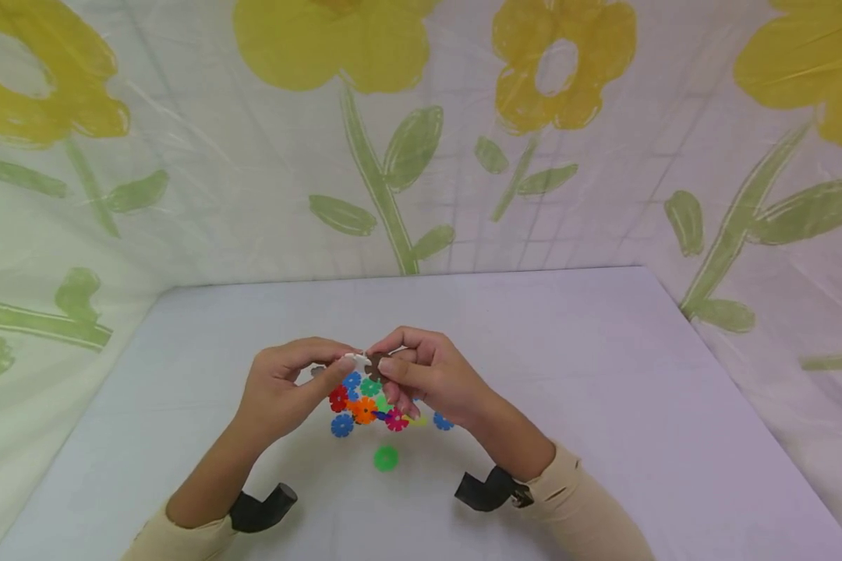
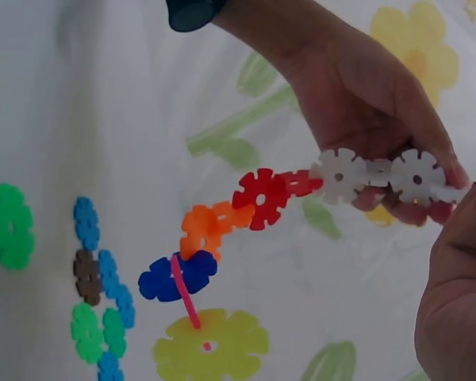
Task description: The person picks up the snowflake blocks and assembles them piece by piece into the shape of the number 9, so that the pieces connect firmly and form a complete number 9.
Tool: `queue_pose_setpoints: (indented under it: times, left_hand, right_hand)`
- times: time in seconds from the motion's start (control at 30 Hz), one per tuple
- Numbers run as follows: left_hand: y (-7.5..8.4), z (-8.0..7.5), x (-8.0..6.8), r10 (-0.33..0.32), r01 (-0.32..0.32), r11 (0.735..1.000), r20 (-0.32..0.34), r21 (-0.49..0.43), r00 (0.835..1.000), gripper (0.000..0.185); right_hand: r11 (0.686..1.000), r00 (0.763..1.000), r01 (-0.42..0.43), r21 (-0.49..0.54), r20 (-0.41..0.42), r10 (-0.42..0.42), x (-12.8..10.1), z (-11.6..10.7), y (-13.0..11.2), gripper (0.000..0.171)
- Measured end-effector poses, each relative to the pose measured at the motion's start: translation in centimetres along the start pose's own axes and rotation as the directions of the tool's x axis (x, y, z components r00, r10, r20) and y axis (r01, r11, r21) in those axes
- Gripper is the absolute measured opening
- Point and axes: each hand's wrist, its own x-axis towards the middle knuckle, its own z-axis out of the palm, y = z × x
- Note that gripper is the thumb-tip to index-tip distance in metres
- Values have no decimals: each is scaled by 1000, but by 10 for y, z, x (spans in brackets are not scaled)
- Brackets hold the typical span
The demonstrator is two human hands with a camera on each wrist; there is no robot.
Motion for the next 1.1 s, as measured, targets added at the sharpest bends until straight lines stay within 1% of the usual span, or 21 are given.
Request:
queue_pose_setpoints:
  times: [0.17,0.33,0.4,0.47,0.5,0.57,0.6,0.73,0.87,0.93,1.0,1.1]
  left_hand:
    - [-2,2,0,5,-5,1000,4,4,1000,20]
    - [-4,0,1,-5,4,999,15,47,1000,20]
    - [-4,0,2,-20,17,998,52,67,998,25]
    - [-4,-1,2,-29,21,996,102,84,994,36]
    - [-3,-2,1,-34,22,995,125,93,992,42]
    - [-3,-4,2,-27,9,994,163,109,986,52]
    - [-2,-4,2,-23,2,993,173,117,985,55]
    - [-3,-5,2,12,-31,994,181,103,983,51]
    - [-4,-5,2,52,-63,996,178,59,983,48]
    - [-5,-5,3,70,-78,996,179,42,981,48]
    - [-5,-5,3,82,-90,995,183,40,980,49]
    - [-4,-5,3,58,-70,996,188,61,980,50]
  right_hand:
    - [1000,999,-28,11,-26,29,0,1,-1,13]
    - [998,997,-63,20,-49,64,1,0,-1,17]
    - [997,995,-77,26,-65,79,1,-1,-2,20]
    - [996,993,-83,45,-83,86,0,-3,-3,24]
    - [996,992,-78,53,-91,82,-1,-4,-3,25]
    - [997,995,-45,59,-88,50,-1,-6,-3,25]
    - [998,996,-25,63,-82,30,-1,-6,-2,25]
    - [996,997,56,65,-50,-53,-1,-8,1,27]
    - [995,995,79,62,-58,-75,0,-5,4,26]
    - [997,995,62,39,-82,-59,0,-4,4,25]
    - [1000,995,21,14,-102,-19,0,-3,4,24]
    - [999,992,-46,-27,-120,42,0,-1,3,26]
